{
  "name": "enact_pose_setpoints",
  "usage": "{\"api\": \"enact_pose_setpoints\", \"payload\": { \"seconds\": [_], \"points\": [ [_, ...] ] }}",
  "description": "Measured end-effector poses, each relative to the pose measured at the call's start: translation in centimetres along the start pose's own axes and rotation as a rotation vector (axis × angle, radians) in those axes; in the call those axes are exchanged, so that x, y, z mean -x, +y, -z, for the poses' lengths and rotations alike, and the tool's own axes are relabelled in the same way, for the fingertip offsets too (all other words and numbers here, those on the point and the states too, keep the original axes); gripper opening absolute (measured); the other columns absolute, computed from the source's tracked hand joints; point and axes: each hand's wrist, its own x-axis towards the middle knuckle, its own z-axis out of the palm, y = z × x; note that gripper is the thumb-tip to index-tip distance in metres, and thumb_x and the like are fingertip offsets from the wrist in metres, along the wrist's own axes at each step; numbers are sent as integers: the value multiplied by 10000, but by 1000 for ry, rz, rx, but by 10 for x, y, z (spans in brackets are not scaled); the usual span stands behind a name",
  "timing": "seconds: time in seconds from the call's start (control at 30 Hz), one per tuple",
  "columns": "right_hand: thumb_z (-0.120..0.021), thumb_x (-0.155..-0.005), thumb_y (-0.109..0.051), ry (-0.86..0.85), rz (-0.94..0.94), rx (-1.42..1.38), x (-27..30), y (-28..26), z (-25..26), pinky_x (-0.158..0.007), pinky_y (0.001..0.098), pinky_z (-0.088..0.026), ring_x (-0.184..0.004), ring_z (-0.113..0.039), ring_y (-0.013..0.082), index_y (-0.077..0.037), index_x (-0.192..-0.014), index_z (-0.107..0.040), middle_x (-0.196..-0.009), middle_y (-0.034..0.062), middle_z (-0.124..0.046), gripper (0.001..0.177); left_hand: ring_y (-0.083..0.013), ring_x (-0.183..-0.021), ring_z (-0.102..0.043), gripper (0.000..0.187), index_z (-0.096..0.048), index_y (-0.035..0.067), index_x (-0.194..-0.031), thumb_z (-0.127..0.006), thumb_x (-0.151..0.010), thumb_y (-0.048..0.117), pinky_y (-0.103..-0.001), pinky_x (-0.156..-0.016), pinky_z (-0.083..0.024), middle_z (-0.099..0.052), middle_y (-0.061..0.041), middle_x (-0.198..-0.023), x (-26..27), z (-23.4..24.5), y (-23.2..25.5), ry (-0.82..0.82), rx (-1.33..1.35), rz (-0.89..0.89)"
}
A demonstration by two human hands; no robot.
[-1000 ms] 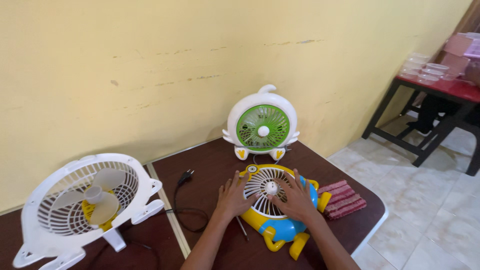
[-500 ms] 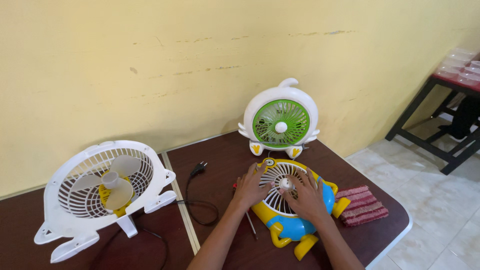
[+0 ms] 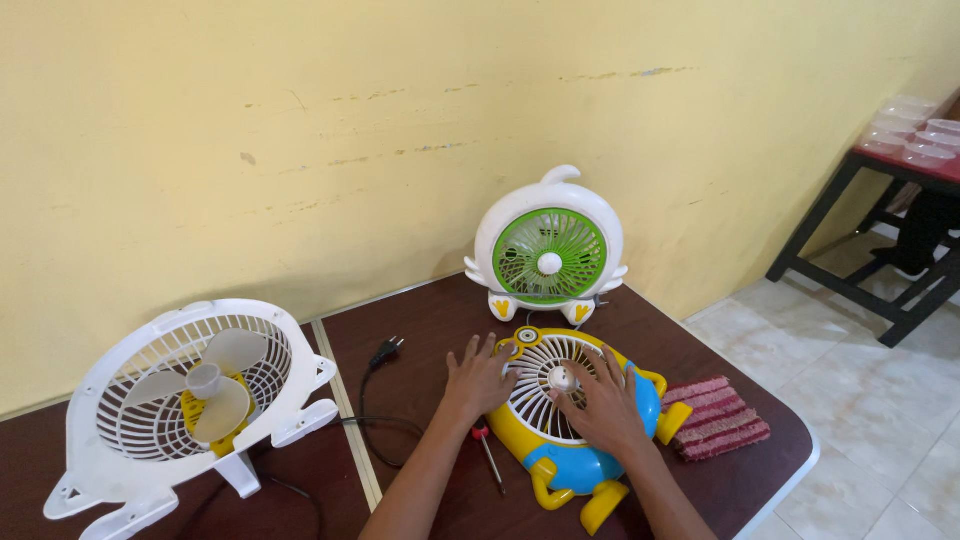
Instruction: The person disassembles two small electric fans on a table. They remove the front grilles and central caps from a yellow and blue fan and a white fan using their hands and a screwdriver. The removed parts are placed on the table.
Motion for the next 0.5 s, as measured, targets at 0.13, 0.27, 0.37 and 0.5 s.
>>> {"api": "enact_pose_setpoints", "payload": {
  "seconds": [0.13, 0.27, 0.37, 0.5],
  "points": [
    [-678, -854, -545, -16, -14, -1, 0, -2, 1, -1189, 672, -130, -1509, -236, 366, -218, -1345, -616, -1563, 115, -399, 593, -371, -1560, -166, 608, -350, 307, -1572, -417, -1007, 522, -732, -1179, -164, -233, -113, -1683, -7, -1, 0, -21, 49, 16],
    [-673, -858, -551, -34, -11, 7, 2, -3, -1, -1190, 664, -126, -1502, -242, 361, -221, -1367, -592, -1557, 125, -401, 611, -381, -1562, -143, 627, -294, 365, -1596, -354, -1009, 576, -720, -1197, -159, -215, -106, -1688, -13, -3, -3, -98, 89, 44],
    [-670, -861, -551, -28, -2, 7, 0, -1, -1, -1190, 659, -130, -1499, -255, 352, -220, -1366, -587, -1557, 122, -407, 609, -381, -1567, -99, 625, -278, 387, -1594, -331, -1004, 585, -722, -1191, -149, -176, -100, -1695, -22, -3, -4, -126, 85, 46],
    [-670, -866, -543, -21, 7, -8, 0, 2, -5, -1193, 656, -135, -1489, -274, 349, -220, -1370, -587, -1539, 126, -420, 604, -391, -1573, -139, 583, -349, 374, -1575, -339, -1020, 552, -725, -1185, -175, -198, -100, -1700, -30, -11, -10, -83, 88, 32]
  ]
}}
